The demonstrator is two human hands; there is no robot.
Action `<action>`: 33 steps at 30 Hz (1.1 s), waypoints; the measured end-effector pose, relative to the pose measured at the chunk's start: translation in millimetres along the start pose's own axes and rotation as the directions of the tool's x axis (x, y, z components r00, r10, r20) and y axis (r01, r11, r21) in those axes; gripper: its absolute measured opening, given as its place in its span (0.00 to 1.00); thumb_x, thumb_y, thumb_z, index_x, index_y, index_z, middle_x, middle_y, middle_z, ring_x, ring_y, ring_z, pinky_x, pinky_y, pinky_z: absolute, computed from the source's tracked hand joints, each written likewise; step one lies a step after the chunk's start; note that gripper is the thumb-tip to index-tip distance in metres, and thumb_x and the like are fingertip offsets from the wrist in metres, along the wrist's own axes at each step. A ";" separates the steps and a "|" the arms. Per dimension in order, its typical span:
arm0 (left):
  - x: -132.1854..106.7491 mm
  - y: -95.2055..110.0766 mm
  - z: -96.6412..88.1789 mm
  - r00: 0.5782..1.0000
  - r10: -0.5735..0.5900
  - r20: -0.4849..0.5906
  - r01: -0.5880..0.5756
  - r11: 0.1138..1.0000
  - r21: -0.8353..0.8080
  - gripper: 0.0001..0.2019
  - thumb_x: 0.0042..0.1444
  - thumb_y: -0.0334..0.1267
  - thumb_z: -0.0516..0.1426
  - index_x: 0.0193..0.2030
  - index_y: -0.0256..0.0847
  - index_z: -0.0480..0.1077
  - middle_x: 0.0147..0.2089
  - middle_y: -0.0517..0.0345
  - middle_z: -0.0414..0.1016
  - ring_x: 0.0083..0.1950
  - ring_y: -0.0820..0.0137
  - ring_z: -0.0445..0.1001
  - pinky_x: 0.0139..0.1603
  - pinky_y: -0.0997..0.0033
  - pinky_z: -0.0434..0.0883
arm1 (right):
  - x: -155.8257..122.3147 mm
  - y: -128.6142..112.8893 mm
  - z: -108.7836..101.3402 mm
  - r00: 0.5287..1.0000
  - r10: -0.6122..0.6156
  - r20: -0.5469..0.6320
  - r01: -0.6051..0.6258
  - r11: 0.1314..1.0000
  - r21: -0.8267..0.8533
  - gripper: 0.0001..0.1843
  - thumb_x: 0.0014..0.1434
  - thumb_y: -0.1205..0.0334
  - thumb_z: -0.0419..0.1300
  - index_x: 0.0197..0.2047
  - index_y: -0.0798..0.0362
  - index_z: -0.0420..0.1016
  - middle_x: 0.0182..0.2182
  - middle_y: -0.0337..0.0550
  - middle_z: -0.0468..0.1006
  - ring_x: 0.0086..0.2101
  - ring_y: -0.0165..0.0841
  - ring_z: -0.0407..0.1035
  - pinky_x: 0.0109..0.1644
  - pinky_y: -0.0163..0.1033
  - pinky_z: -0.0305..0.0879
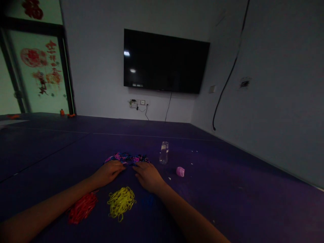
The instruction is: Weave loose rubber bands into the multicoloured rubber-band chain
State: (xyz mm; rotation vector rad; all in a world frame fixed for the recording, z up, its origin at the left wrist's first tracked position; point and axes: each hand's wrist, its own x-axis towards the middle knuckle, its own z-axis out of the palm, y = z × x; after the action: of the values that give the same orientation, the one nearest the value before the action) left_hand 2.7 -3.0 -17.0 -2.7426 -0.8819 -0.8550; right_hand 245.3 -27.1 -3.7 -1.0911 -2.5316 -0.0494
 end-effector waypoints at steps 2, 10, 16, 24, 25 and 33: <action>0.2 0.2 -0.4 1.000 -0.005 0.003 0.005 1.000 0.000 0.13 0.59 0.27 0.49 0.42 0.40 0.73 0.36 0.54 0.76 0.40 0.67 0.72 0.44 0.66 0.67 | 0.3 -1.3 -1.8 0.999 0.019 -0.034 -0.020 1.000 -0.017 0.19 0.63 0.63 0.49 0.54 0.52 0.72 0.55 0.49 0.71 0.54 0.39 0.64 0.58 0.46 0.58; 0.5 4.2 -2.7 1.000 -0.005 -0.005 0.005 1.000 0.002 0.12 0.60 0.28 0.49 0.42 0.41 0.73 0.37 0.54 0.76 0.40 0.67 0.72 0.44 0.66 0.67 | 2.5 0.3 -3.1 0.994 -0.107 -0.018 0.106 0.994 -0.016 0.14 0.63 0.65 0.50 0.45 0.53 0.76 0.45 0.47 0.77 0.49 0.36 0.68 0.54 0.42 0.61; 0.0 2.8 -1.1 1.000 -0.012 -0.001 0.012 1.000 0.008 0.11 0.62 0.30 0.49 0.42 0.40 0.73 0.36 0.53 0.76 0.40 0.67 0.72 0.43 0.67 0.67 | 3.1 2.1 -0.8 0.979 -0.202 0.004 0.202 0.979 0.035 0.18 0.64 0.63 0.48 0.53 0.53 0.73 0.54 0.48 0.72 0.54 0.36 0.65 0.60 0.44 0.58; 1.0 2.0 -1.7 1.000 0.000 0.003 0.000 1.000 -0.007 0.11 0.60 0.28 0.50 0.41 0.38 0.73 0.37 0.53 0.76 0.40 0.67 0.72 0.42 0.68 0.67 | 1.6 3.4 0.3 0.995 -0.099 -0.017 0.100 0.995 0.006 0.18 0.64 0.62 0.49 0.53 0.53 0.74 0.52 0.48 0.74 0.53 0.38 0.65 0.58 0.45 0.61; 0.9 1.4 -1.0 1.000 -0.002 0.004 0.002 1.000 -0.005 0.11 0.60 0.28 0.50 0.41 0.38 0.73 0.37 0.53 0.76 0.40 0.67 0.72 0.42 0.68 0.67 | 1.8 4.1 1.0 0.994 -0.108 -0.018 0.109 0.994 0.007 0.17 0.64 0.62 0.50 0.52 0.53 0.74 0.51 0.48 0.74 0.53 0.38 0.66 0.57 0.45 0.61; -0.2 0.4 1.2 1.000 -0.012 0.017 0.012 1.000 0.005 0.11 0.62 0.29 0.50 0.42 0.40 0.73 0.37 0.54 0.75 0.41 0.67 0.72 0.43 0.68 0.67 | 2.4 4.6 3.0 0.987 -0.160 0.015 0.159 0.986 0.046 0.19 0.65 0.61 0.48 0.56 0.53 0.71 0.56 0.48 0.70 0.56 0.38 0.63 0.61 0.46 0.58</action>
State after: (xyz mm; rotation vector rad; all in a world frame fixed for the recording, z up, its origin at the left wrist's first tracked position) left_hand 3.4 -3.1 -18.1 -2.7475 -0.9035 -0.8320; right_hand 246.0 -21.8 -6.2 -0.8738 -2.6186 -0.0253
